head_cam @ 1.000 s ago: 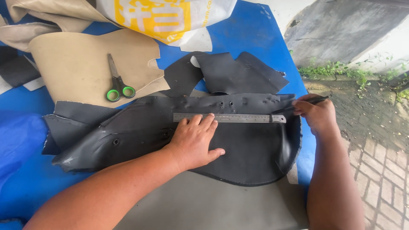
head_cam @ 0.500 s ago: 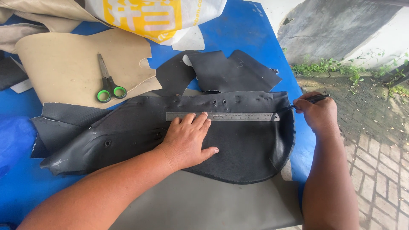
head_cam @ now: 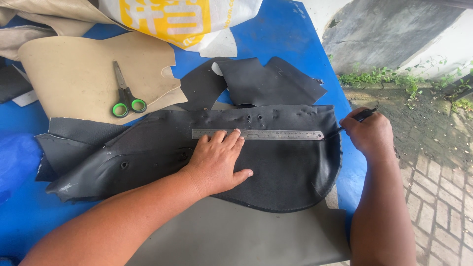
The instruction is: Marking points on a piece of leather using a ruler and a pen for future cutting or assembly.
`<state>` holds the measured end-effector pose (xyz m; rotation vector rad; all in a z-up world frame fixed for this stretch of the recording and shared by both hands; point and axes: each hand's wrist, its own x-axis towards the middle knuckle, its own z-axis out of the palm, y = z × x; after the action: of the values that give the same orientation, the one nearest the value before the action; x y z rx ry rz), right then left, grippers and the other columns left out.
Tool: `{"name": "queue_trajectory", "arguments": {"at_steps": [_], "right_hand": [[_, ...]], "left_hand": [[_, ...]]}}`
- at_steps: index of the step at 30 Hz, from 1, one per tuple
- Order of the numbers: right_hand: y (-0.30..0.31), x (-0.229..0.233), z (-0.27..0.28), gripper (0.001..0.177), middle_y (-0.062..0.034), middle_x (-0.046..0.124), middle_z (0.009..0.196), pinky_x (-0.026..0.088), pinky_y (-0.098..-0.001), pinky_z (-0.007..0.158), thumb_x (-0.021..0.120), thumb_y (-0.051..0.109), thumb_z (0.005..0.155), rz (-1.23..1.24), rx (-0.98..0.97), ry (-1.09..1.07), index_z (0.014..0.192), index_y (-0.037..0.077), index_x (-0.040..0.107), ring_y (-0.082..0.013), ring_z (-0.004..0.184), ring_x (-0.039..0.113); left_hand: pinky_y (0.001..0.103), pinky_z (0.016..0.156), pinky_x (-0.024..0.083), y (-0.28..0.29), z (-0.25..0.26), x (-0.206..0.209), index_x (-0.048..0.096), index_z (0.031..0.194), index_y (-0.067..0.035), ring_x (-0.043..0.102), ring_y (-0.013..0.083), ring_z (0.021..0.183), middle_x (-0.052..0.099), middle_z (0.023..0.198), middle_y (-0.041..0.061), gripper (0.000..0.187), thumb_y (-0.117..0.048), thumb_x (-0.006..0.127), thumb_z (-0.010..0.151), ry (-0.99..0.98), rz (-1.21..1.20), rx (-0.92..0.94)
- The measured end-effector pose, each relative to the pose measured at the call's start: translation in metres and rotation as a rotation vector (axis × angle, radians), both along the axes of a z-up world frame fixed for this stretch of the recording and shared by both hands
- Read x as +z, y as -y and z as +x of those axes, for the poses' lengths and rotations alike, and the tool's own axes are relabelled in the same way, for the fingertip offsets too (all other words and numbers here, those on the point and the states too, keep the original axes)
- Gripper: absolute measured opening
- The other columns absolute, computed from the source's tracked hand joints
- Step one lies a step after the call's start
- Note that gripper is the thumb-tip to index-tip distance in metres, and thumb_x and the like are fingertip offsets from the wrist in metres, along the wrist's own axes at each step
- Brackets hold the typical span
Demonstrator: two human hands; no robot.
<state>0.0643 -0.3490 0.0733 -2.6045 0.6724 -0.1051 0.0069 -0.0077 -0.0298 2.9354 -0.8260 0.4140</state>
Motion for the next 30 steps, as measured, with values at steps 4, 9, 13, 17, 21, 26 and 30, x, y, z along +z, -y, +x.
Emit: {"name": "queue_trajectory", "arguments": {"at_steps": [4,9,13,17,21,26,30], "right_hand": [[-0.002,-0.004,0.003,0.020,-0.0131,0.074,0.096,0.051,-0.0497,0.081,0.068,0.039,0.084,-0.128,0.018,-0.041,0.096,0.026,0.076,-0.0377,0.095,0.067],[-0.017,0.000,-0.002,0.023,-0.0182,0.075,0.099,0.052,-0.0508,0.085,0.061,0.037,0.084,-0.245,0.030,-0.080,0.097,0.027,0.077,-0.0441,0.098,0.068],[-0.044,-0.006,-0.018,0.020,-0.0205,0.074,0.091,0.052,-0.0490,0.081,0.064,0.047,0.088,-0.260,0.099,-0.009,0.098,0.032,0.074,-0.0446,0.093,0.070],[-0.083,-0.026,-0.028,0.010,-0.0149,0.070,0.077,0.046,-0.0355,0.072,0.076,0.007,0.082,0.381,0.615,0.429,0.092,0.011,0.077,-0.0250,0.078,0.063],[-0.102,-0.043,-0.026,0.015,-0.0104,0.067,0.065,0.043,-0.0289,0.058,0.081,0.001,0.078,0.579,0.752,0.385,0.090,0.009,0.077,-0.0149,0.062,0.058],[-0.075,-0.039,-0.017,0.011,-0.0084,0.060,0.061,0.040,-0.0302,0.055,0.079,0.006,0.080,0.498,0.692,0.308,0.090,0.010,0.076,-0.0148,0.060,0.053],[-0.020,-0.024,-0.003,0.015,-0.0091,0.067,0.070,0.042,-0.0320,0.068,0.081,0.012,0.078,0.357,0.571,0.184,0.093,0.015,0.079,-0.0180,0.073,0.058]], "left_hand": [[0.046,0.078,0.048,0.000,0.000,0.000,0.061,0.138,-0.012,0.055,0.0278,0.114,0.054,0.149,0.002,0.088,-0.079,0.058,0.081,0.022,-0.014,0.001],[0.046,0.076,0.048,-0.001,-0.001,0.001,0.063,0.135,-0.011,0.056,0.0276,0.112,0.055,0.146,0.002,0.087,-0.078,0.061,0.080,0.041,-0.035,-0.006],[0.046,0.078,0.048,-0.002,-0.002,0.015,0.060,0.138,-0.011,0.054,0.0276,0.115,0.052,0.148,0.001,0.088,-0.079,0.059,0.081,-0.003,-0.014,0.003],[0.052,0.093,0.044,-0.007,-0.007,0.045,0.053,0.144,0.000,0.048,0.0384,0.131,0.049,0.148,0.023,0.078,-0.060,0.055,0.095,-0.270,0.023,-0.093],[0.052,0.093,0.044,-0.006,-0.007,0.044,0.055,0.143,-0.001,0.048,0.0376,0.131,0.050,0.147,0.022,0.077,-0.061,0.056,0.094,-0.261,0.014,-0.085],[0.053,0.094,0.044,-0.007,-0.007,0.042,0.055,0.143,-0.001,0.048,0.0380,0.131,0.050,0.148,0.022,0.078,-0.061,0.057,0.093,-0.261,0.001,-0.087],[0.053,0.094,0.043,-0.006,-0.006,0.039,0.053,0.144,-0.001,0.048,0.0382,0.131,0.048,0.149,0.022,0.078,-0.060,0.057,0.093,-0.260,0.017,-0.088]]}}
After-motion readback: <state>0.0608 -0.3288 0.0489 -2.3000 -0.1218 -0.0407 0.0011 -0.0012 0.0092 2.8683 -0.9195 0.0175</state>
